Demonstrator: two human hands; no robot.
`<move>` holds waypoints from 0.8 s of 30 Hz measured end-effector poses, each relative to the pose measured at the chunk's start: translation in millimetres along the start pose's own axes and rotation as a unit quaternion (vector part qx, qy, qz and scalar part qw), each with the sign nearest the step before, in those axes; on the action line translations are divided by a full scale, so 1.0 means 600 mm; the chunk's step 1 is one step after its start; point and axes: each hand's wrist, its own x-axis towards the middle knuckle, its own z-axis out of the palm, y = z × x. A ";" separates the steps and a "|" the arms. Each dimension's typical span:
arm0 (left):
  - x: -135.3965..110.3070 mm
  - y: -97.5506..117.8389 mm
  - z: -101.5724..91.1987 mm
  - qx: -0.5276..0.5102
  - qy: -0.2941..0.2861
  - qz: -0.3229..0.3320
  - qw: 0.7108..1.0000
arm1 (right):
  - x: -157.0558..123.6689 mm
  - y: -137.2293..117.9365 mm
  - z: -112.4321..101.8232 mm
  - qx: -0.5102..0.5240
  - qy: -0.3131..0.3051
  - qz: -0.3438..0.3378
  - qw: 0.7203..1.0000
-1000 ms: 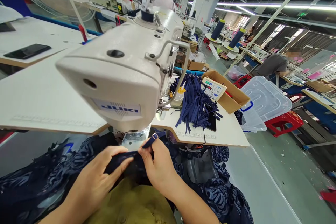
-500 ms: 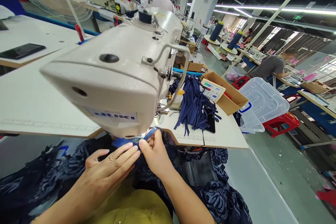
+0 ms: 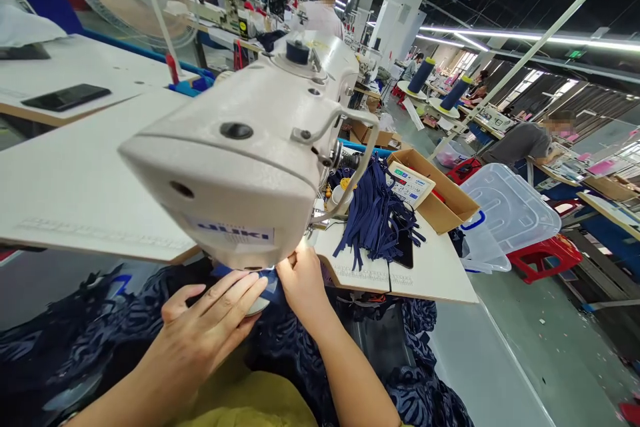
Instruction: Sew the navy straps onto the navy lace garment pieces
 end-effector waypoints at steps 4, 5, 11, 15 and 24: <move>0.006 0.002 -0.002 -0.009 -0.006 -0.020 1.000 | 0.008 0.000 0.001 0.001 0.004 0.002 1.000; 0.007 0.003 -0.002 -0.015 -0.013 -0.025 0.999 | 0.010 -0.002 0.001 0.001 0.004 -0.003 1.000; 0.004 0.004 0.000 -0.021 -0.012 -0.033 0.999 | 0.015 -0.009 0.000 0.005 0.015 -0.038 0.999; 0.004 0.005 0.002 -0.016 -0.004 -0.031 0.999 | 0.017 -0.007 0.002 0.012 0.019 -0.037 0.999; 0.010 0.010 0.001 0.006 0.006 -0.028 1.000 | 0.016 0.001 0.001 0.002 -0.011 -0.025 1.000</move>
